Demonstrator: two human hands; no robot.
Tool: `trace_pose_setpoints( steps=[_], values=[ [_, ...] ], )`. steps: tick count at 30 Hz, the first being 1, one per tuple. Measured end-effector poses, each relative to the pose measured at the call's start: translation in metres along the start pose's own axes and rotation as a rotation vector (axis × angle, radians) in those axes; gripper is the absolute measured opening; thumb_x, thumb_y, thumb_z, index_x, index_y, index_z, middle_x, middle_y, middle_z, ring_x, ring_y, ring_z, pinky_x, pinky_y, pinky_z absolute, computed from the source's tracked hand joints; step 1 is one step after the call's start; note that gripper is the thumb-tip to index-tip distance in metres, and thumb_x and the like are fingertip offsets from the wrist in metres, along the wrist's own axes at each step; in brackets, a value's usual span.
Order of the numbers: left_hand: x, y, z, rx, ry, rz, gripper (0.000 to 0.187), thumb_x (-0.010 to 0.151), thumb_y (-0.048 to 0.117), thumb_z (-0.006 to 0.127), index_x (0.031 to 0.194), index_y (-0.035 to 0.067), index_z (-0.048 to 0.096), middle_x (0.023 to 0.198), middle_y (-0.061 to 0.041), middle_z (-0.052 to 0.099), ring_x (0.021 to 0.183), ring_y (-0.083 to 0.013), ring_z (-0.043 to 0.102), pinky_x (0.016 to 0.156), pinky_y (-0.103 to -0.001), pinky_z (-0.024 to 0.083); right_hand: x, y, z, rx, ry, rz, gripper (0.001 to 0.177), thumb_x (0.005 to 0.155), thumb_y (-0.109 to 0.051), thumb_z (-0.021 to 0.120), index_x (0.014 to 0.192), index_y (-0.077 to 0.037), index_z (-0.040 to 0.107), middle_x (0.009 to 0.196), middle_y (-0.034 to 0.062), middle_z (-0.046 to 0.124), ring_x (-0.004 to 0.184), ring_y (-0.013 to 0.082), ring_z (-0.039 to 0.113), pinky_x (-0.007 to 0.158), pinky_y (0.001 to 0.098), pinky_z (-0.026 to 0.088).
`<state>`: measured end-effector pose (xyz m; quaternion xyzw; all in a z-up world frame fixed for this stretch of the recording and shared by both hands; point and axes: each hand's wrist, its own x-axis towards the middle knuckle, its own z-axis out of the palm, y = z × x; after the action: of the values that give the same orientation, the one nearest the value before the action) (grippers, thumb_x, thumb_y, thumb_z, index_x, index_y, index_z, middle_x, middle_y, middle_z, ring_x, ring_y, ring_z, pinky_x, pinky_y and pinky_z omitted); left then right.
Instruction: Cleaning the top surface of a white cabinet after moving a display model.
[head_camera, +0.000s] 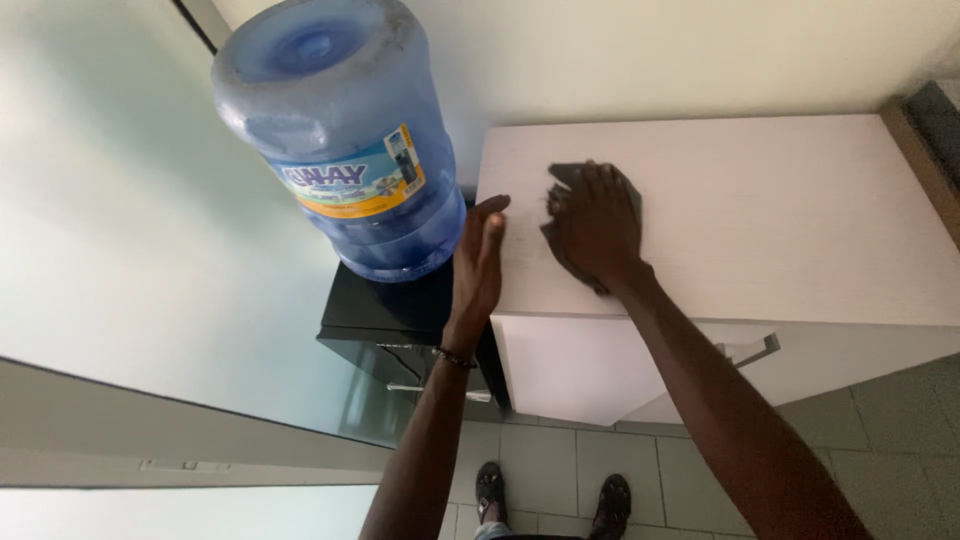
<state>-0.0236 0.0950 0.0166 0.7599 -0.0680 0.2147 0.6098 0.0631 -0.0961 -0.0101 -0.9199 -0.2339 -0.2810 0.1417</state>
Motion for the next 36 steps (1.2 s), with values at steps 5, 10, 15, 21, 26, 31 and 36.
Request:
trace_pose_setpoints(
  steps=[5, 10, 15, 21, 26, 31, 36],
  values=[
    [0.002, -0.01, 0.002, -0.103, 0.064, -0.031, 0.069, 0.107, 0.06, 0.036, 0.133, 0.003, 0.064, 0.136, -0.016, 0.067, 0.132, -0.0288, 0.058, 0.115, -0.043, 0.04, -0.017, -0.055, -0.059, -0.06, -0.057, 0.054, 0.054, 0.094, -0.028, 0.065, 0.137, 0.005, 0.059, 0.144, 0.0277, 0.054, 0.14, 0.0438, 0.047, 0.122, 0.0511, 0.032],
    [0.003, -0.013, 0.003, -0.147, 0.094, 0.026, 0.068, 0.11, 0.059, 0.036, 0.135, 0.001, 0.061, 0.138, -0.016, 0.068, 0.134, -0.0293, 0.058, 0.118, -0.043, 0.039, -0.009, -0.109, -0.066, 0.12, -0.117, 0.102, 0.059, 0.078, -0.019, 0.067, 0.133, -0.001, 0.058, 0.133, 0.0244, 0.06, 0.131, 0.0424, 0.051, 0.117, 0.0518, 0.035],
    [0.003, -0.014, 0.004, -0.097, 0.074, 0.04, 0.063, 0.11, 0.053, 0.043, 0.141, -0.001, 0.055, 0.141, -0.016, 0.064, 0.133, -0.0293, 0.059, 0.116, -0.041, 0.044, 0.001, -0.093, 0.004, 0.082, 0.138, -0.107, 0.06, 0.086, -0.025, 0.064, 0.136, 0.007, 0.056, 0.14, 0.029, 0.055, 0.134, 0.0464, 0.047, 0.113, 0.0529, 0.036],
    [0.0, 0.001, 0.003, -0.054, 0.009, 0.031, 0.067, 0.109, 0.05, 0.043, 0.153, 0.0, 0.044, 0.152, -0.018, 0.057, 0.141, -0.0289, 0.053, 0.115, -0.04, 0.041, 0.041, -0.049, -0.042, -0.03, -0.167, -0.065, 0.049, 0.084, -0.037, 0.065, 0.121, -0.006, 0.062, 0.149, 0.012, 0.057, 0.142, 0.0371, 0.048, 0.121, 0.0527, 0.035],
    [-0.003, 0.005, 0.007, -0.037, -0.014, 0.008, 0.064, 0.108, 0.051, 0.046, 0.147, 0.0, 0.055, 0.148, -0.02, 0.061, 0.139, -0.0308, 0.057, 0.116, -0.042, 0.042, 0.017, 0.039, 0.006, 0.01, -0.008, 0.138, 0.059, 0.096, -0.033, 0.06, 0.145, 0.0, 0.055, 0.148, 0.028, 0.052, 0.14, 0.0468, 0.046, 0.12, 0.0563, 0.033],
    [-0.007, 0.016, 0.007, 0.062, -0.049, -0.053, 0.064, 0.104, 0.054, 0.048, 0.14, 0.004, 0.061, 0.141, -0.019, 0.067, 0.124, -0.0328, 0.066, 0.111, -0.043, 0.048, -0.023, 0.061, -0.013, -0.054, 0.044, 0.161, 0.062, 0.102, -0.038, 0.059, 0.145, 0.007, 0.05, 0.155, 0.0344, 0.043, 0.146, 0.052, 0.038, 0.124, 0.0578, 0.027],
    [-0.003, 0.016, 0.023, 0.323, -0.098, 0.097, 0.055, 0.099, 0.04, 0.065, 0.14, 0.003, 0.061, 0.148, -0.026, 0.055, 0.14, -0.0426, 0.048, 0.114, -0.05, 0.04, -0.054, 0.039, -0.042, -0.046, 0.03, 0.188, 0.064, 0.101, -0.037, 0.058, 0.147, 0.008, 0.05, 0.156, 0.0344, 0.043, 0.147, 0.0528, 0.036, 0.124, 0.0571, 0.026]
  ],
)
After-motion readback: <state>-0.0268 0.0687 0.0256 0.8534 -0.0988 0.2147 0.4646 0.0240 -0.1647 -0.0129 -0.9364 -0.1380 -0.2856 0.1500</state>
